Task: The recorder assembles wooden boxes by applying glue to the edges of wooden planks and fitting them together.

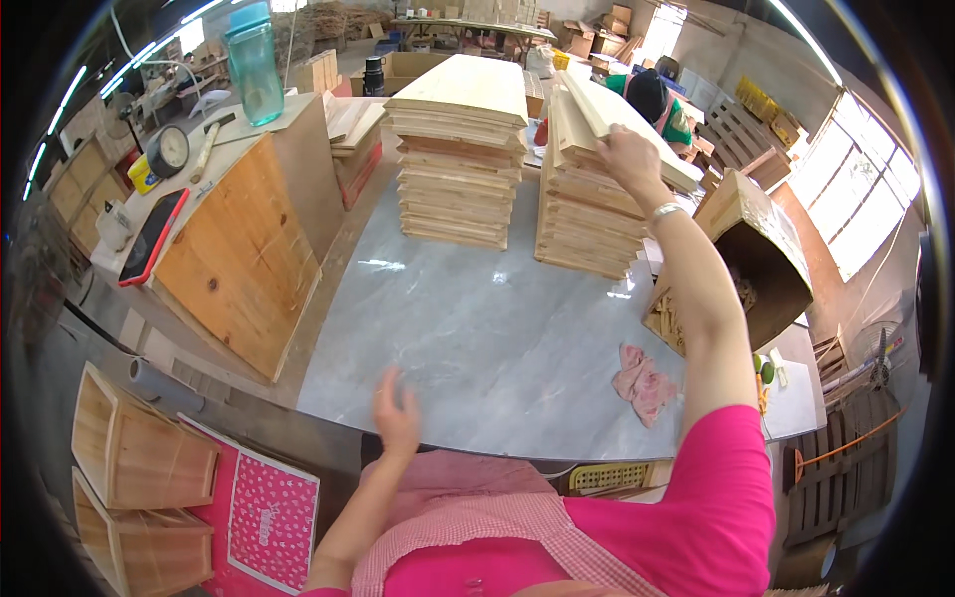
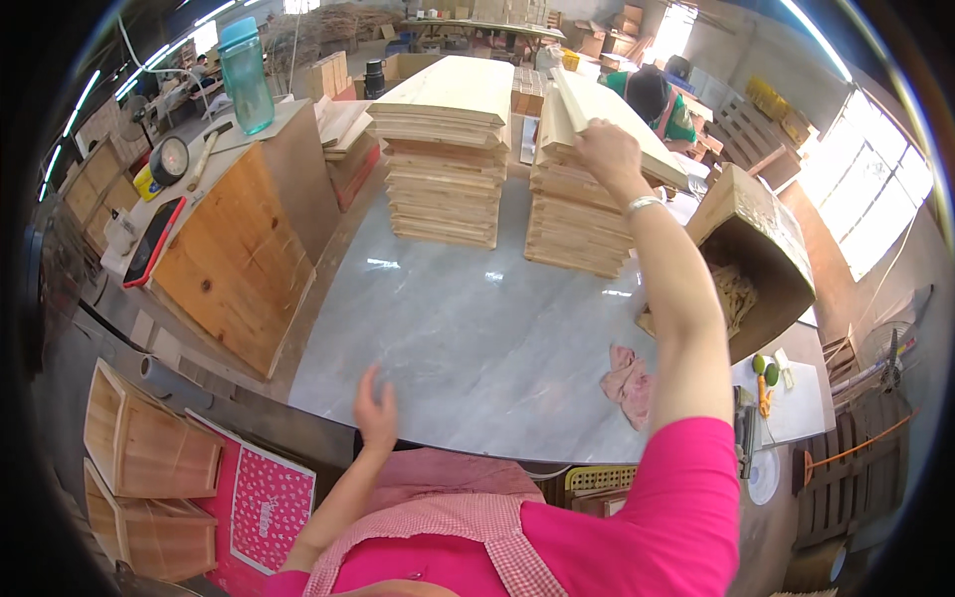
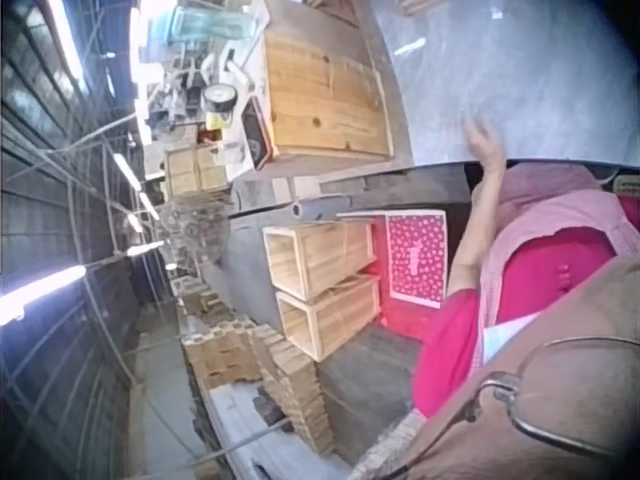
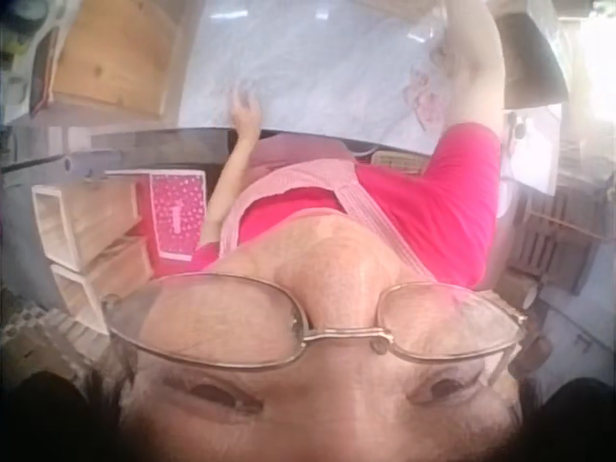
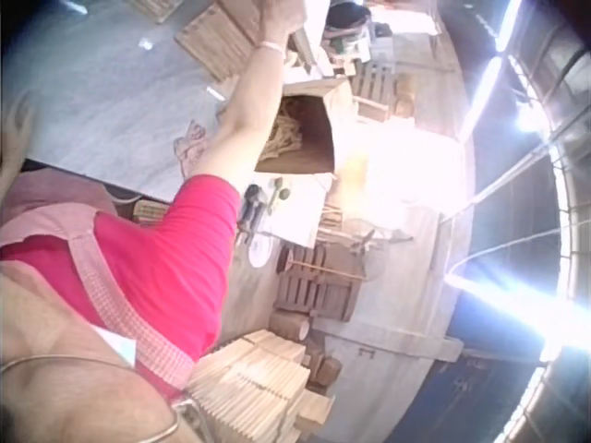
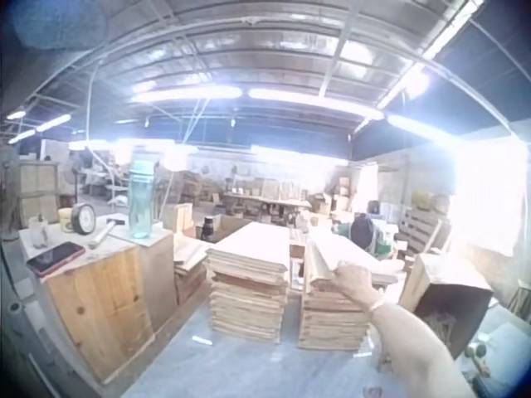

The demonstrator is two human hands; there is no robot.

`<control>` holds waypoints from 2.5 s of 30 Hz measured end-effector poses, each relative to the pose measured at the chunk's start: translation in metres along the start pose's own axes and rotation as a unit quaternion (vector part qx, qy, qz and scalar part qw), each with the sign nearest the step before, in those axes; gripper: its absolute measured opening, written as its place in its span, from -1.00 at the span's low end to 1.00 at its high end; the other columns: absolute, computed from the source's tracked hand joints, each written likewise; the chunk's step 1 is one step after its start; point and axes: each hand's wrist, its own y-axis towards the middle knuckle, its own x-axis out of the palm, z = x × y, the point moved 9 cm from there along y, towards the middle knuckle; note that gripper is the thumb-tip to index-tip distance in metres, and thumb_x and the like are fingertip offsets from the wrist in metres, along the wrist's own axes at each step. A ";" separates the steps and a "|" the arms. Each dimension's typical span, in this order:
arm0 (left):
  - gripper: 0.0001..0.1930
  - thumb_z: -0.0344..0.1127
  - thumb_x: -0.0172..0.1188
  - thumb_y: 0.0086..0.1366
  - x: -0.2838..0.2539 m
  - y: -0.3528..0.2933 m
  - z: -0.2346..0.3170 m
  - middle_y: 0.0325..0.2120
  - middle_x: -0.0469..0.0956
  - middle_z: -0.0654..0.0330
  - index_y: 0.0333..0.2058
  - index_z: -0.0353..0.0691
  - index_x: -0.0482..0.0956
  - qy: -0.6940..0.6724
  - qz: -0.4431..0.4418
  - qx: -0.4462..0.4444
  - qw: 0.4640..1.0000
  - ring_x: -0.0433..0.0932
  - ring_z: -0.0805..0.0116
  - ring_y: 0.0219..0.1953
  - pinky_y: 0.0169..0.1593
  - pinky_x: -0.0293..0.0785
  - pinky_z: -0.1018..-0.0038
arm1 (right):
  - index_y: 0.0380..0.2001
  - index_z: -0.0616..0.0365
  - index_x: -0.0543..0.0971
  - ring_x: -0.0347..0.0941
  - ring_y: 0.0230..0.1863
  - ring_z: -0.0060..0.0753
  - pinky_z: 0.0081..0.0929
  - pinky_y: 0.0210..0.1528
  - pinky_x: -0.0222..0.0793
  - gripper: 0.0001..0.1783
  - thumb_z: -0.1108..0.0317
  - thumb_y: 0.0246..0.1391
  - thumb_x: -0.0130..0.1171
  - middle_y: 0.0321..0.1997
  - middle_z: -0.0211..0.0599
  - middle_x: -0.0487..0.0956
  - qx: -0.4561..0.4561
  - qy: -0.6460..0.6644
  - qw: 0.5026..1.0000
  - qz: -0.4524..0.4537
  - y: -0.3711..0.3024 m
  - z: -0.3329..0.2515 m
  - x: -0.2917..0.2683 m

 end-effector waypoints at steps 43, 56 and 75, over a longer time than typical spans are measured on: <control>-0.46 -0.20 0.20 0.34 -0.051 -0.142 -0.062 0.08 0.46 0.05 0.21 -0.24 0.28 -0.462 -0.105 -0.436 0.765 0.45 0.14 0.13 0.19 0.43 0.18 | -0.05 0.27 0.55 0.47 0.10 0.08 0.00 0.16 0.32 -0.53 0.12 0.11 0.08 -0.01 0.10 0.57 0.035 0.242 0.954 -0.176 -0.269 -0.133 0.184; -0.39 -0.56 0.15 0.27 -0.173 -0.099 0.056 0.19 0.36 0.03 0.29 -0.25 0.21 -0.372 0.028 -0.250 0.893 0.38 0.13 0.20 0.26 0.36 0.18 | 0.03 0.31 0.49 0.44 0.07 0.11 -0.13 0.12 0.37 -0.41 0.09 0.03 0.21 0.01 0.09 0.48 0.050 0.518 0.854 0.016 -0.226 -0.158 0.055; -0.67 -0.49 0.18 0.08 -0.080 -0.097 0.133 -0.06 0.61 0.00 -0.12 -0.37 0.60 0.196 -0.237 0.485 0.819 0.57 0.02 0.07 0.15 0.45 0.10 | -0.12 0.29 0.62 0.65 -0.22 -0.16 -0.36 -0.16 0.52 -0.61 0.19 0.11 0.21 -0.15 -0.02 0.66 0.224 0.453 0.862 0.040 -0.395 0.028 0.147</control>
